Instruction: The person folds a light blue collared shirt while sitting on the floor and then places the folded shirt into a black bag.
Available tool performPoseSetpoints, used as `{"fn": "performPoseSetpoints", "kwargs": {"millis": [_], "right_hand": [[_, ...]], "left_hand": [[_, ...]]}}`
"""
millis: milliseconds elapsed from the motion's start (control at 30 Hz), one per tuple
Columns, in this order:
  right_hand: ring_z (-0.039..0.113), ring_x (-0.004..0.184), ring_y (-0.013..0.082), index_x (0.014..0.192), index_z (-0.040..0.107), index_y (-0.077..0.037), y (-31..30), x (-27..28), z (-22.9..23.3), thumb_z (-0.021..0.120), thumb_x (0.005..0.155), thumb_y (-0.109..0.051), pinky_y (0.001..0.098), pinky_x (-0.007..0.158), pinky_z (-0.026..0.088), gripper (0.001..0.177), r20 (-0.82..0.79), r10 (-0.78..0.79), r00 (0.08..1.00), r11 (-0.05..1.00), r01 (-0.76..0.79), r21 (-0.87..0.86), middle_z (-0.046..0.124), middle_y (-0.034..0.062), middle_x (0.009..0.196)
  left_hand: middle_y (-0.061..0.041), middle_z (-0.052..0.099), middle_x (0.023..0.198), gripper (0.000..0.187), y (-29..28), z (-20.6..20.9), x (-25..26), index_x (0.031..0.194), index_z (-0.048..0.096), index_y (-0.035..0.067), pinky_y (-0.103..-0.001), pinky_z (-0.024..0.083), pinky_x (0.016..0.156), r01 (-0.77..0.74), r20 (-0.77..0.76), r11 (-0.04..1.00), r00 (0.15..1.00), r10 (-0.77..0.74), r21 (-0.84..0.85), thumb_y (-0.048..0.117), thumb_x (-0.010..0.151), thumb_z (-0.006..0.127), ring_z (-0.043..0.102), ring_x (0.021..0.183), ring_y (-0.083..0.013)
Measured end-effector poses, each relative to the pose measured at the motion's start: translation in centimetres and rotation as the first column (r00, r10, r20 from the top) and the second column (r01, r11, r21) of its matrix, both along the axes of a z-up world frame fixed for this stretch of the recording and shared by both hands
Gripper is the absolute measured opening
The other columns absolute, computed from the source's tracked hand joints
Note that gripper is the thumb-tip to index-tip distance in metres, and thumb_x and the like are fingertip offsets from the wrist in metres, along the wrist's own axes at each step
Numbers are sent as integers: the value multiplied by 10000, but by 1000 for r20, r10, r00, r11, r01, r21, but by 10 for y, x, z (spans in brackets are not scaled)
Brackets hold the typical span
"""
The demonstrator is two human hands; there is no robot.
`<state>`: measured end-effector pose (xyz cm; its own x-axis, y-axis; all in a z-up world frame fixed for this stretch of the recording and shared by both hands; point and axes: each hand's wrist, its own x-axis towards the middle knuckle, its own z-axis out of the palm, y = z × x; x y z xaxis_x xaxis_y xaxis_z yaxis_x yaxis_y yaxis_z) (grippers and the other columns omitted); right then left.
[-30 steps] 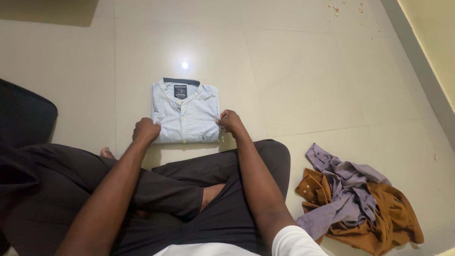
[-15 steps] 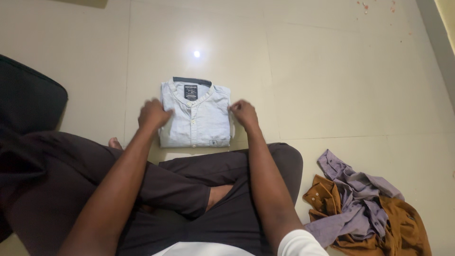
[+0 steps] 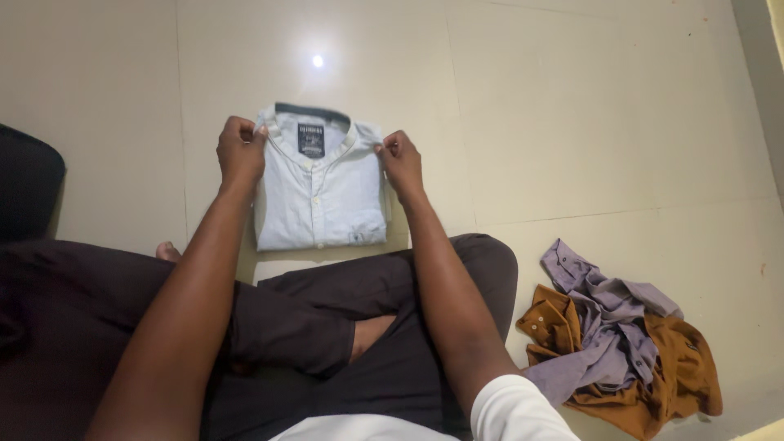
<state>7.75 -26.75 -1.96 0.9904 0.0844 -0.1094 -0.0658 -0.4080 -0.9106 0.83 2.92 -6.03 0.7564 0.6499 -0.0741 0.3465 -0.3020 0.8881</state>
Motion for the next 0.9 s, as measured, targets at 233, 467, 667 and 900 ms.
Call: {"fn": "performPoseSetpoints", "kwargs": {"millis": [233, 467, 667, 900], "right_hand": [[646, 666, 144, 980, 662, -56, -6, -6, 12, 785, 855, -260, 300, 600, 527, 268, -127, -8, 992, 992, -8, -122, 719, 63, 812], [685, 736, 178, 943, 677, -51, -30, -50, 11, 881, 740, -293, 340, 666, 551, 377, -56, 205, 977, 880, -209, -427, 727, 89, 848], [682, 635, 127, 919, 626, -23, -38, -54, 10, 786, 819, -110, 297, 552, 566, 208, -205, 121, 971, 987, -139, -77, 710, 86, 784], [651, 546, 161, 948, 607, -51, -32, -71, 46, 872, 775, -165, 288, 498, 510, 336, -270, 140, 952, 925, -224, -308, 677, 57, 706]], "left_hand": [[-199, 656, 969, 339, 18, -53, 1, 815, 737, 127, -505, 514, 706, -13, -105, 928, 993, 56, 372, 409, 813, 926, 623, 875, -400], [-179, 701, 810, 417, 5, 7, -30, 880, 648, 8, -460, 546, 589, 104, -346, 991, 930, -126, -81, 393, 840, 805, 679, 663, -302], [-184, 725, 837, 476, 11, -5, -49, 928, 729, -34, -427, 552, 599, 289, -433, 946, 841, -324, -146, 416, 814, 838, 710, 683, -276], [-249, 747, 850, 547, 12, -5, -67, 1004, 737, -73, -433, 543, 601, 395, -576, 910, 717, -392, -127, 410, 774, 851, 700, 654, -327]]}}
